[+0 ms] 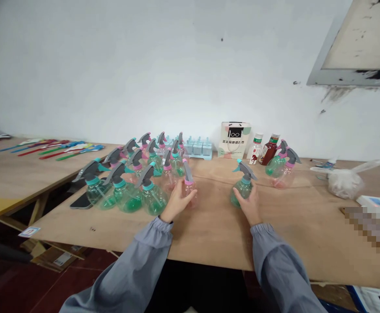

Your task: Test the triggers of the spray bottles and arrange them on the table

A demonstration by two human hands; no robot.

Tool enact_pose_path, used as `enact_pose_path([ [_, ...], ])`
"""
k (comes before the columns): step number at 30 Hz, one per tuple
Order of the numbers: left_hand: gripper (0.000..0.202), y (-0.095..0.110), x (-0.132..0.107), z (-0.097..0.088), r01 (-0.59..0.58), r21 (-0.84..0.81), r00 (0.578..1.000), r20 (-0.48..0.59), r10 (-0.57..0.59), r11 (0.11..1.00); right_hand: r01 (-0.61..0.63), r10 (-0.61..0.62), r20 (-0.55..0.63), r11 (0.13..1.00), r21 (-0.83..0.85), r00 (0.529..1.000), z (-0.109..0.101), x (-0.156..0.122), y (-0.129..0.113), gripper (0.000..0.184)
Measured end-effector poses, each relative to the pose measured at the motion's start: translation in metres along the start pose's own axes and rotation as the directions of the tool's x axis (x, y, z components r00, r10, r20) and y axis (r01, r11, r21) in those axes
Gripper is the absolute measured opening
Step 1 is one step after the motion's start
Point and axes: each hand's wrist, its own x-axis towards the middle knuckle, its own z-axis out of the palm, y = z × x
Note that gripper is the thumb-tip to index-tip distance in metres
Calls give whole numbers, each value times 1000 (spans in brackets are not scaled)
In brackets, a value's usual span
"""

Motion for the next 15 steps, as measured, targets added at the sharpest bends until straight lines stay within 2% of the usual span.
enact_pose_path([
  [3, 54, 4, 22, 10, 68, 189, 997, -50, -60, 980, -2, 2, 2, 1000, 4, 1000, 0, 0, 0, 86],
  [6, 57, 2, 49, 23, 132, 289, 990, -82, -112, 948, -18, 18, 3, 1000, 11, 1000, -1, -1, -3, 89],
  [11, 54, -12, 103, 49, 89, 312, 992, -114, -56, 946, 2, -2, 12, 1000, 19, 1000, 3, -6, -6, 85],
  [15, 51, -20, 149, 64, 109, 287, 989, -124, -76, 952, 32, -33, 60, 999, 10, 998, 7, -12, -7, 76],
])
